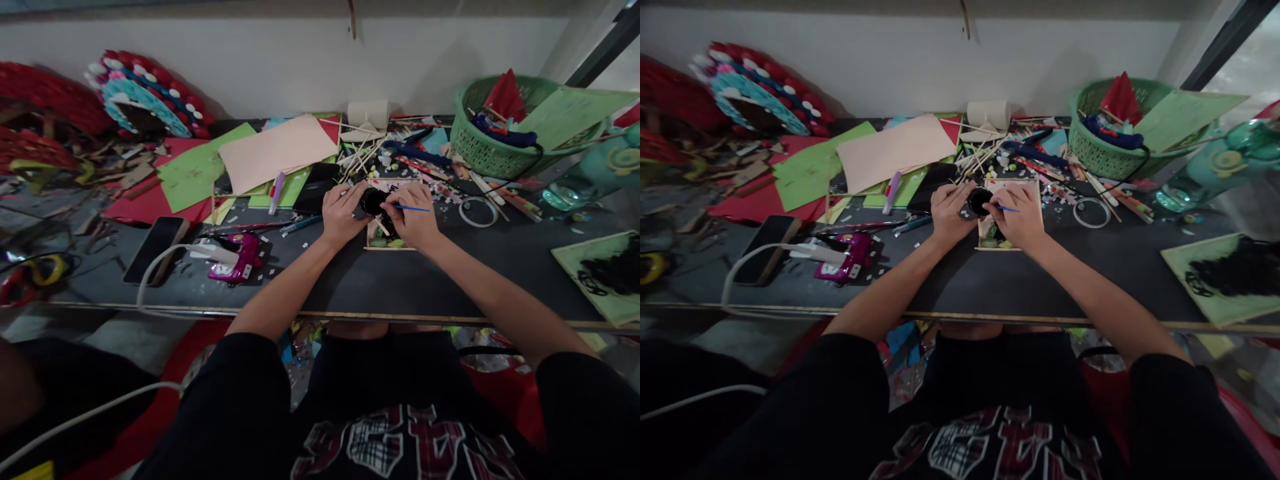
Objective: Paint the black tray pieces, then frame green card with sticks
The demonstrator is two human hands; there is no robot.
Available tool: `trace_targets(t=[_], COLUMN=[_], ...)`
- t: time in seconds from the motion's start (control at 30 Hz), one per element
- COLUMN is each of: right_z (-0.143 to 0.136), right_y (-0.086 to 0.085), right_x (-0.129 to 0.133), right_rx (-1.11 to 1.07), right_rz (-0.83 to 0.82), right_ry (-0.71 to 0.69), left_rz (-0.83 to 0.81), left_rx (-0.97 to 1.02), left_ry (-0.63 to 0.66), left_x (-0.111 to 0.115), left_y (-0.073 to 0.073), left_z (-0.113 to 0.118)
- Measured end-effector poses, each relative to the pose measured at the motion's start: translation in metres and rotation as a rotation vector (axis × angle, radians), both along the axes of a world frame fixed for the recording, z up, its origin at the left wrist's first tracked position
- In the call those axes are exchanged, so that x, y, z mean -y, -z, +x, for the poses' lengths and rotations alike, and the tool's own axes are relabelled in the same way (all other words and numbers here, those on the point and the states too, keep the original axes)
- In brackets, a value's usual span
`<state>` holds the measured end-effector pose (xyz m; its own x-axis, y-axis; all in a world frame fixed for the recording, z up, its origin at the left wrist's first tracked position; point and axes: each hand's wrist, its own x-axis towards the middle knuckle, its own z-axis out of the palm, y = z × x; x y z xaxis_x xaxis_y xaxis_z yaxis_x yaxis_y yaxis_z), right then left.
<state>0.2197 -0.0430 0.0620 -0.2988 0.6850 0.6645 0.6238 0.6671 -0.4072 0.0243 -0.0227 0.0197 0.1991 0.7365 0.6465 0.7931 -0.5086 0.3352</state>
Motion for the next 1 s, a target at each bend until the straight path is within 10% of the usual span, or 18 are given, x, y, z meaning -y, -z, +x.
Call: trace_targets(t=[0.27, 0.47, 1.0], right_z=[0.036, 0.074, 0.083], right_y=[-0.019, 0.019, 0.016], right_x=[0.014, -0.002, 0.024], right_rx=[-0.521, -0.706, -0.183], right_rz=[-0.043, -0.206, -0.078], right_ry=[0.069, 0.077, 0.126], left_rz=[0.015, 0.053, 0.037], left_rx=[0.008, 0.128, 0.111], left_ry=[-0.010, -0.071, -0.085], left_x=[-0.007, -0.013, -0.016], left_y=[0.006, 0.012, 0.016], left_z=[-0.003, -0.003, -0.007])
